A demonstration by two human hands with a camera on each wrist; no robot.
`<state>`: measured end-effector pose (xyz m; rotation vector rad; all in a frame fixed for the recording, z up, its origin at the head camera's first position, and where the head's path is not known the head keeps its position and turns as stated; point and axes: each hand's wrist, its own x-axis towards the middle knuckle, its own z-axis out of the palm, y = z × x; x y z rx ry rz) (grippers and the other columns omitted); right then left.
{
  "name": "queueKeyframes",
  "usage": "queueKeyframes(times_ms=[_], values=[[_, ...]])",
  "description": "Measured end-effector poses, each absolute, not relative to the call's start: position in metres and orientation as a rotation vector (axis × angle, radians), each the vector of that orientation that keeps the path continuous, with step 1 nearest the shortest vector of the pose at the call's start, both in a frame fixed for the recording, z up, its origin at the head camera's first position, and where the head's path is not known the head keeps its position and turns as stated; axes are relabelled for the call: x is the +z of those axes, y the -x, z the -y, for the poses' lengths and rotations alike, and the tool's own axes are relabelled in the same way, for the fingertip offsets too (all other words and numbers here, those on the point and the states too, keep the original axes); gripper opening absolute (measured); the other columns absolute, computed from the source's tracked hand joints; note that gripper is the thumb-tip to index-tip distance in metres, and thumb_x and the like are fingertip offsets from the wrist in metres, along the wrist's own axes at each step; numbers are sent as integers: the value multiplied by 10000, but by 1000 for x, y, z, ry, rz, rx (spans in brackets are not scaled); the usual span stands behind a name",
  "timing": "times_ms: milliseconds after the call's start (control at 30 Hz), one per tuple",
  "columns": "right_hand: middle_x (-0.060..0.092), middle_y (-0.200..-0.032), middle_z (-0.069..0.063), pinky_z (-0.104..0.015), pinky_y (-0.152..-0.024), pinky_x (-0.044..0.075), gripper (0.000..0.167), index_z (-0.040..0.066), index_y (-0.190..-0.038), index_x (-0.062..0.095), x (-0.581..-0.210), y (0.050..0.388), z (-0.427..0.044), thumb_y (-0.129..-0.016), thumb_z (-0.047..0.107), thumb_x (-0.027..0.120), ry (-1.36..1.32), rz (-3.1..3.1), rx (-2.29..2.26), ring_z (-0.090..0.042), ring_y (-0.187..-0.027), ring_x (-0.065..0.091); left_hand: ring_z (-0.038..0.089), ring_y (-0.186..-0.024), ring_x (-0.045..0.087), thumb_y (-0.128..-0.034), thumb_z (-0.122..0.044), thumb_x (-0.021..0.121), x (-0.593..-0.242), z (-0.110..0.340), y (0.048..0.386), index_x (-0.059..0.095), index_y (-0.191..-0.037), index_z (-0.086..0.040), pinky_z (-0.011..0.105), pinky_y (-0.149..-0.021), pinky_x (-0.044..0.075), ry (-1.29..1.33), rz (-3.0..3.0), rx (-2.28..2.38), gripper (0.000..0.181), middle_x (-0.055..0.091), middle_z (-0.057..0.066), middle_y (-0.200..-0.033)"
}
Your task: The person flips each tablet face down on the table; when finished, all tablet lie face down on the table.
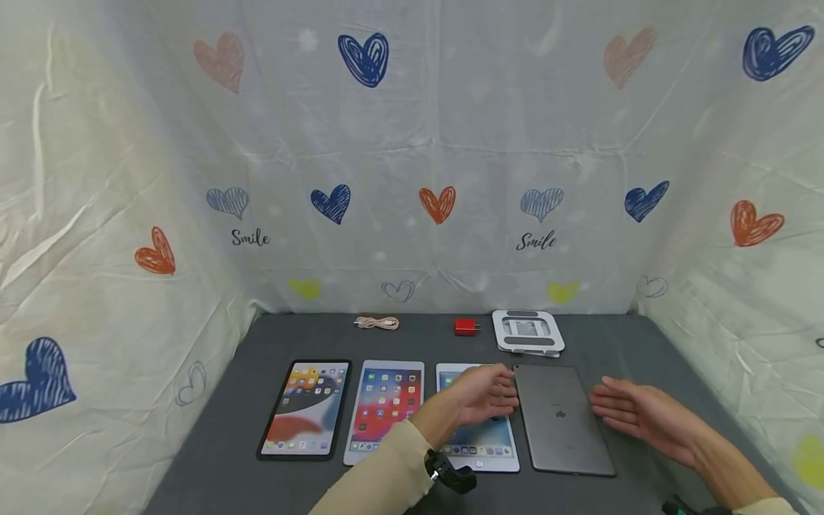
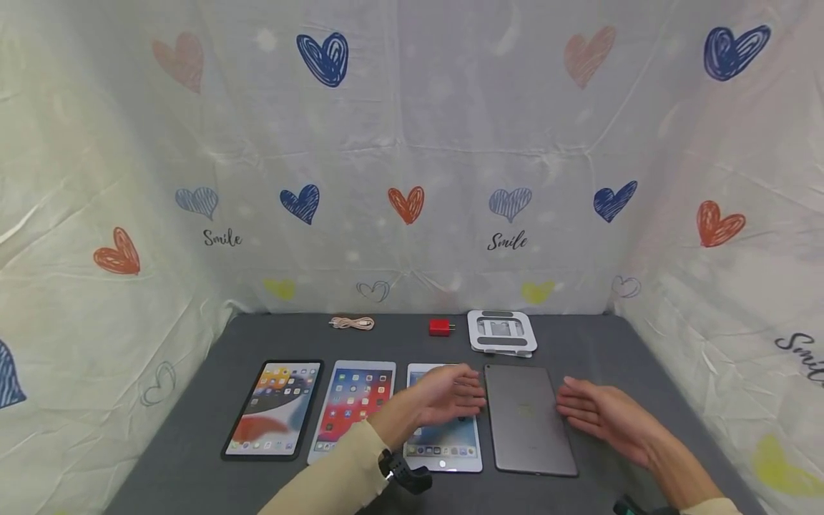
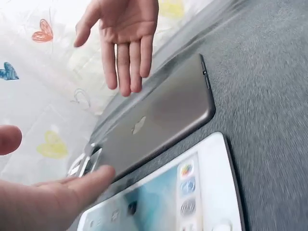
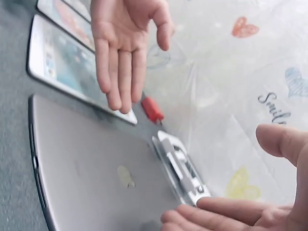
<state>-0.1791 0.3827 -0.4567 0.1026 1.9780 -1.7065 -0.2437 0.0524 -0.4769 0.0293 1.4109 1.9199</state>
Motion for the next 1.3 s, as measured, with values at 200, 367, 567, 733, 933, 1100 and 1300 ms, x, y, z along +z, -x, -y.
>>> queueKeyframes(times_ms=[200,367,567,733,933,1100,1300], values=[[687,-1468,-42,-362,-1183,548,618,-132,-1650,300,-447,180,-373,-1215,295,395,41,-1676,-1938,-125,-1320,702,464,-1447,597,-1117,-160,604,-468,-18,239,509,-1536,137,558,-1221,490,-65,-1375,1984,522,581,340,-1547],[702,-1460,-14,-348,-1208,521,491,-40,-1609,461,-440,182,-361,-1219,244,370,126,-1567,-1973,-137,-1372,676,361,-1323,719,-1077,-143,699,-458,11,234,605,-1480,82,477,-1130,577,-98,-1432,1974,472,689,260,-1456],[701,-1474,-20,-332,-1196,529,492,-74,-1615,438,-440,188,-347,-1219,204,353,239,-1567,-1961,-145,-1386,669,323,-1271,754,-1068,-126,717,-448,50,234,660,-1450,39,421,-1066,625,-130,-1540,1965,421,751,192,-1381],[724,-1448,15,-309,-1180,535,419,26,-1524,601,-444,191,-337,-1215,177,361,295,-1593,-1977,-132,-1380,674,333,-1241,766,-1063,-136,723,-447,74,236,650,-1450,51,428,-1046,635,-66,-1582,1991,437,738,215,-1394],[713,-1449,44,-291,-1143,564,532,-123,-1611,413,-458,189,-315,-1207,224,425,252,-1770,-1907,-92,-1339,693,309,-1199,787,-1050,-169,749,-455,92,232,651,-1454,30,405,-990,662,58,-1684,1897,461,744,213,-1385],[637,-1556,-113,-285,-1123,578,646,-192,-1617,315,-471,184,-295,-1198,276,468,175,-1844,-1902,-90,-1320,700,311,-1168,794,-1054,-151,733,-468,100,230,664,-1409,44,440,-1001,662,99,-1736,1856,411,781,187,-1299],[596,-1585,-197,-317,-1139,575,696,-217,-1618,262,-480,180,-279,-1196,295,475,117,-1793,-1945,-122,-1326,697,384,-1228,762,-1057,-105,700,-481,100,230,577,-1464,108,474,-1028,651,75,-1688,1883,476,746,256,-1336]])
